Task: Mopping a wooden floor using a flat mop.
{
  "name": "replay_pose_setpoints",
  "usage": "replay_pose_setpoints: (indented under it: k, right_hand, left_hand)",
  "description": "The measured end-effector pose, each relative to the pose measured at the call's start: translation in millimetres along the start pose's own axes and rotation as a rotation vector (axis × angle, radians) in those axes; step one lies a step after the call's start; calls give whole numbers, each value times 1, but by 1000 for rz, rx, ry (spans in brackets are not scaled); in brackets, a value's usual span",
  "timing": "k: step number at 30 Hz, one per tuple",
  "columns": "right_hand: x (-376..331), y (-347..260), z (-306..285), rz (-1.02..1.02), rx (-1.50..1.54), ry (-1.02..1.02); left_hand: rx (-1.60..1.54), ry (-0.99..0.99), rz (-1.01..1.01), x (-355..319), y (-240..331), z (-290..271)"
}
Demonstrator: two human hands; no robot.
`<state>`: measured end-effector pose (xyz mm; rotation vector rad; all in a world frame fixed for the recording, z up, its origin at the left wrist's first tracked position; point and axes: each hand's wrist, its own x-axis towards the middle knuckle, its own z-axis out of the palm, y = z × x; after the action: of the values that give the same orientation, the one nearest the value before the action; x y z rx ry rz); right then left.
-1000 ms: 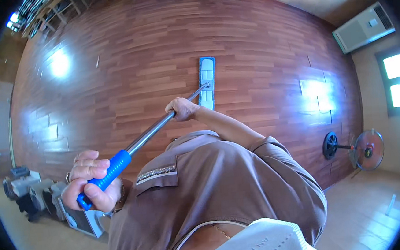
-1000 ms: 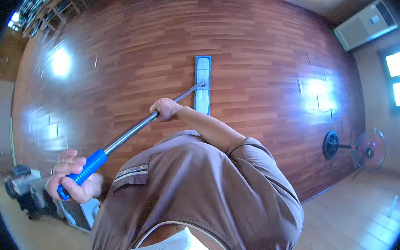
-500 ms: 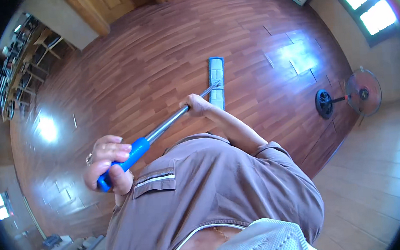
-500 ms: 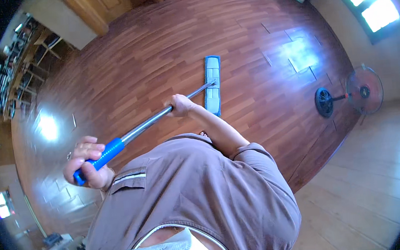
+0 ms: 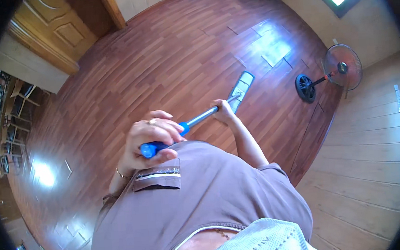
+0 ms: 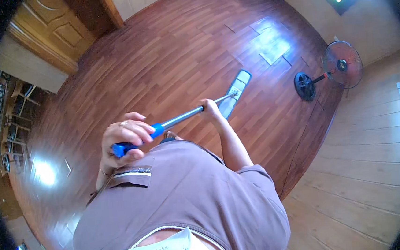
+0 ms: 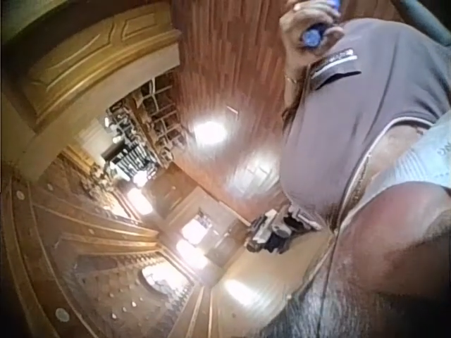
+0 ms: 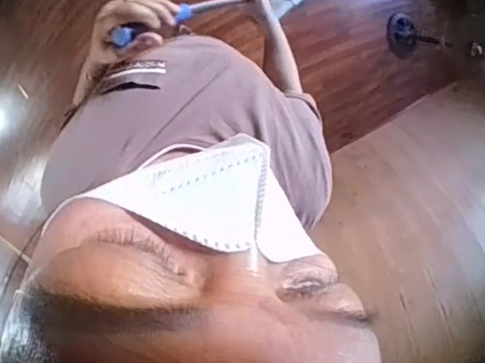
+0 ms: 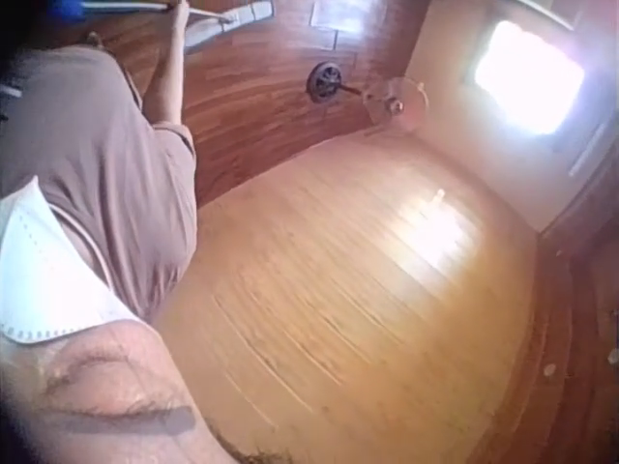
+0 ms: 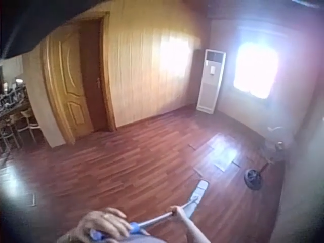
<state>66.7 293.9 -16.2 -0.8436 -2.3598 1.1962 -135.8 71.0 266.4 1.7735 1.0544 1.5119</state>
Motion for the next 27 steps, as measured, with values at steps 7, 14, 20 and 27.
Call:
replay_pose_setpoints:
  k: [7, 14, 20, 27]
  right_hand:
    - [-17, -13, 28, -18, 8, 323]
    - [5, 69, 24, 219, -309, 540]
    - [16, 134, 21, 119, -317, 584]
    - [33, 228, -2, 104, -435, 532]
  left_hand:
    - [-41, -342, 21, 10, -8, -64]
    - [-241, -513, -44, 45, -125, -56]
    - [-244, -465, -113, 39, -178, -23]
    - [-34, -390, -55, 28, -212, 56]
